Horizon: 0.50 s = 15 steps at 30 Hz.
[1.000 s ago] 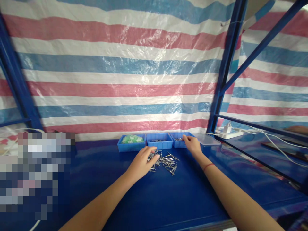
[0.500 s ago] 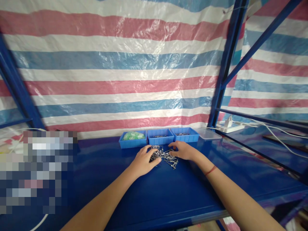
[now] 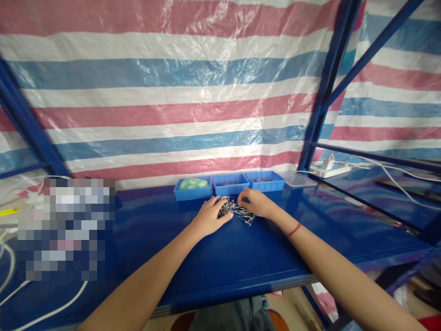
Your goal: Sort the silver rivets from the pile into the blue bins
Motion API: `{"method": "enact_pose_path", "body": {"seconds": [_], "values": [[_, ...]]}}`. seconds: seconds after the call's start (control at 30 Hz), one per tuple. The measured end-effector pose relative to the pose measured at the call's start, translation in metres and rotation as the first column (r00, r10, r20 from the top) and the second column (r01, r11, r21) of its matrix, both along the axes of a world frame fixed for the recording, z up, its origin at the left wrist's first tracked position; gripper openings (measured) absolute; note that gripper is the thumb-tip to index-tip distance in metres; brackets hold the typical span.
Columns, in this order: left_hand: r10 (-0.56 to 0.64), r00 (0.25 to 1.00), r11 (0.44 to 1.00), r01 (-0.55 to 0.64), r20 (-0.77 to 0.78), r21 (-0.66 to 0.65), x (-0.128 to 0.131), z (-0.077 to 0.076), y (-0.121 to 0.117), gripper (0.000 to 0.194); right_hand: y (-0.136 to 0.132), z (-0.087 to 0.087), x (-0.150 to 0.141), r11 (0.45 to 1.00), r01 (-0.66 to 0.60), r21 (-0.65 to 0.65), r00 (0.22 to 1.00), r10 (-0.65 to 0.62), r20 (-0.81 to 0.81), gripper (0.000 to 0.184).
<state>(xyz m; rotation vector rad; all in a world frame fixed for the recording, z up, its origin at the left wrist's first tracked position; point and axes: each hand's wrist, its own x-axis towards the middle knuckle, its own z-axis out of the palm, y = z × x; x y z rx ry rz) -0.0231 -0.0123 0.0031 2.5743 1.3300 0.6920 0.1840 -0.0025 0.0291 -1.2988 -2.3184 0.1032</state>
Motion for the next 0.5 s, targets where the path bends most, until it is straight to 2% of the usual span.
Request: {"method": "enact_pose_path", "body": {"seconds": [0.13,0.23,0.33,0.4,0.5], "values": [[-0.040,0.981,0.994,0.019,0.191,0.109,0.004,0.005,0.001,0.039,-0.001,0.008,0.000,0.999,-0.005,-0.050,0.979,-0.005,-0.204,0.014],[-0.035,0.926,0.997,0.006,0.375,0.077,0.007,0.008,0.002,0.029,-0.002,0.010,-0.002,0.982,-0.128,-0.137,0.905,0.059,-0.422,0.022],[-0.035,0.863,0.999,0.019,0.504,0.037,0.009,0.011,0.000,0.022,-0.005,0.010,-0.008,0.940,-0.254,-0.228,0.803,0.073,-0.591,0.032],[-0.031,0.835,0.999,0.014,0.549,0.034,0.010,0.013,-0.003,0.019,-0.008,0.009,-0.011,0.915,-0.294,-0.277,0.760,0.049,-0.648,0.036],[-0.024,0.796,0.999,-0.006,0.604,0.047,0.010,0.017,-0.005,0.020,-0.012,0.008,-0.015,0.887,-0.319,-0.334,0.738,0.012,-0.675,0.039]]}}
